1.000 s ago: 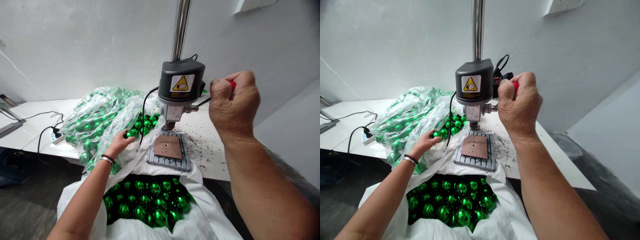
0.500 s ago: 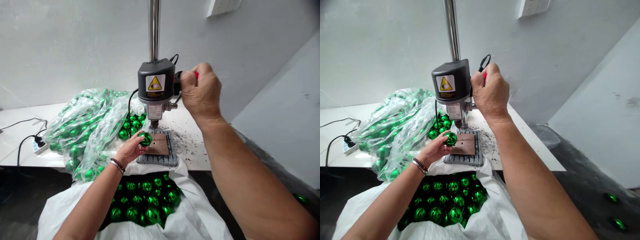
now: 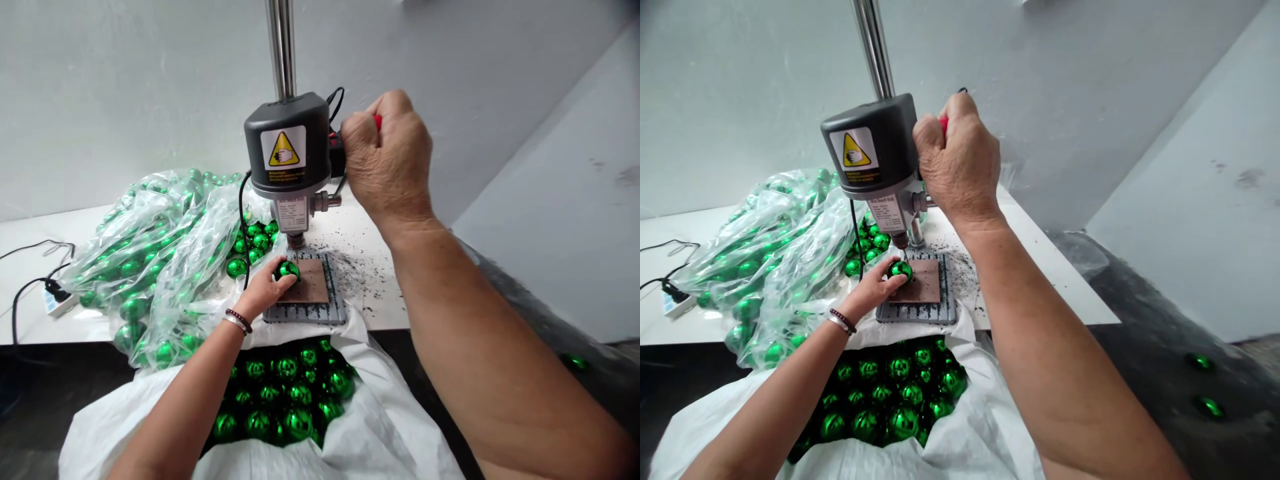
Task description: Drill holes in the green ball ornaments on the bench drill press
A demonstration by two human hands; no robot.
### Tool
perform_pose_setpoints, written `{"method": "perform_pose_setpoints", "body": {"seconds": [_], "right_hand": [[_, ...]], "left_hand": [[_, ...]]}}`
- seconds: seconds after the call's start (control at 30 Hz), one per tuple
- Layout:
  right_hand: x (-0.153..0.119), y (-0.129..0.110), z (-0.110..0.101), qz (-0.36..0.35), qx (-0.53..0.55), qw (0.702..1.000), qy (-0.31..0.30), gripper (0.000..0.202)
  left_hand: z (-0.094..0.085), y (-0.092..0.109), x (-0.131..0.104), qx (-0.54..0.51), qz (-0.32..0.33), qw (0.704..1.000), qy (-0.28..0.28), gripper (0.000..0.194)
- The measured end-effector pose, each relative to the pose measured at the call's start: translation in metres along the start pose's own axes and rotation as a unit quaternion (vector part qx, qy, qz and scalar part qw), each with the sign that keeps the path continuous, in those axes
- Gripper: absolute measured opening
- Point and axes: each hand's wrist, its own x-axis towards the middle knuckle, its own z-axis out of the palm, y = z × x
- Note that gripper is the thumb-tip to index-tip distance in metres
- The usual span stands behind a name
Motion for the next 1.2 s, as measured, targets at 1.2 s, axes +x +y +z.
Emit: {"method": "perform_pose_setpoints", "body": {"seconds": [1.2], "right_hand": [[-0.002,-0.001,-0.002,-0.006,0.014,1.0,-0.003,0.027]], "left_hand": [[0.022,-0.01,0.009,0.044,0.086,0.995,0.02,0.054]]}}
